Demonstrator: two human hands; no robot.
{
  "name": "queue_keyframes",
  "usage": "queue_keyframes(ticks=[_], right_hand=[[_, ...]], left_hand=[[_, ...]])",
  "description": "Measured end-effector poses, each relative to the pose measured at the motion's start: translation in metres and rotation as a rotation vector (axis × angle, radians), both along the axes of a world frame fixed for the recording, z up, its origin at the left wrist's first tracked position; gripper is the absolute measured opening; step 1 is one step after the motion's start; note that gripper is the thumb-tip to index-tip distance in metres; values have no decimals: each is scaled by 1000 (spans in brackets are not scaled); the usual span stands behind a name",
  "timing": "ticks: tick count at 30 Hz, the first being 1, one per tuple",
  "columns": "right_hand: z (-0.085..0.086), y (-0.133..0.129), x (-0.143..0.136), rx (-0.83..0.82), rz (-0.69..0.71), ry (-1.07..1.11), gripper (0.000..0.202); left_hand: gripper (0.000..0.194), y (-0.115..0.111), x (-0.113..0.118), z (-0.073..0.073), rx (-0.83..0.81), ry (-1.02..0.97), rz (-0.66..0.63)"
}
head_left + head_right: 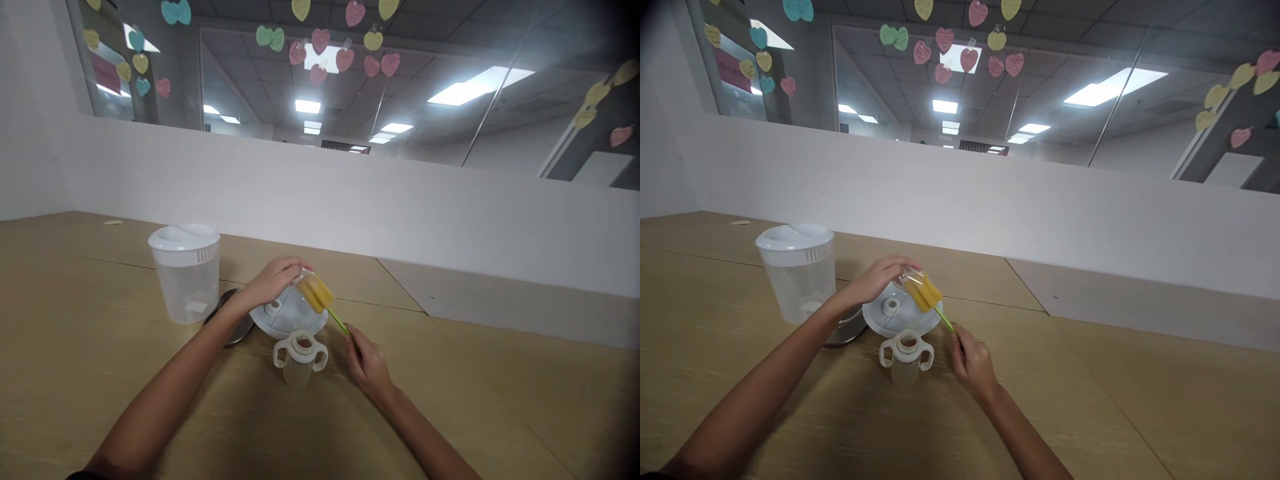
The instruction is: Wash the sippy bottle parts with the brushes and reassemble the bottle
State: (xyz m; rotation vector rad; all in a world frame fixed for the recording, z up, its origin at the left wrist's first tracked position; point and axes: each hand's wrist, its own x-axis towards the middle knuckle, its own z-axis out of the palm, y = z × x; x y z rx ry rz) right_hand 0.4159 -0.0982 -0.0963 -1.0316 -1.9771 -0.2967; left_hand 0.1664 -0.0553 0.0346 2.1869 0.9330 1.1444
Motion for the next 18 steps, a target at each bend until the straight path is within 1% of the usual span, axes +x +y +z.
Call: queue_keyframes(ticks=[3, 5, 7, 9, 10, 12, 14, 16, 18], right_hand=[[-3, -1, 1, 79, -27, -51, 30], [-5, -1, 2, 125, -15, -111, 30], [-6, 0, 3, 173, 12, -147, 29], [-5, -1, 3, 205, 38, -130, 28], [-5, -2, 2, 197, 52, -101, 28], [-2, -3, -1, 93, 91, 0, 25], [2, -6, -6, -86, 127, 160, 22], [6, -9, -12, -226, 151, 338, 25], [9, -12, -17, -286, 177, 465, 29]], left_hand=[[36, -8, 8, -3, 71, 59, 1], [37, -13, 10, -5, 25, 131, -42], [43, -18, 10, -7, -58, 201, -84], [47, -21, 8, -6, -96, 256, -107], [45, -22, 7, -5, -83, 281, -115], [38, -24, 3, -1, -14, 343, -166], [37, -26, 0, 5, 88, 384, -257], [37, -30, -2, 10, 188, 369, -334], [35, -32, -4, 15, 231, 330, -354]])
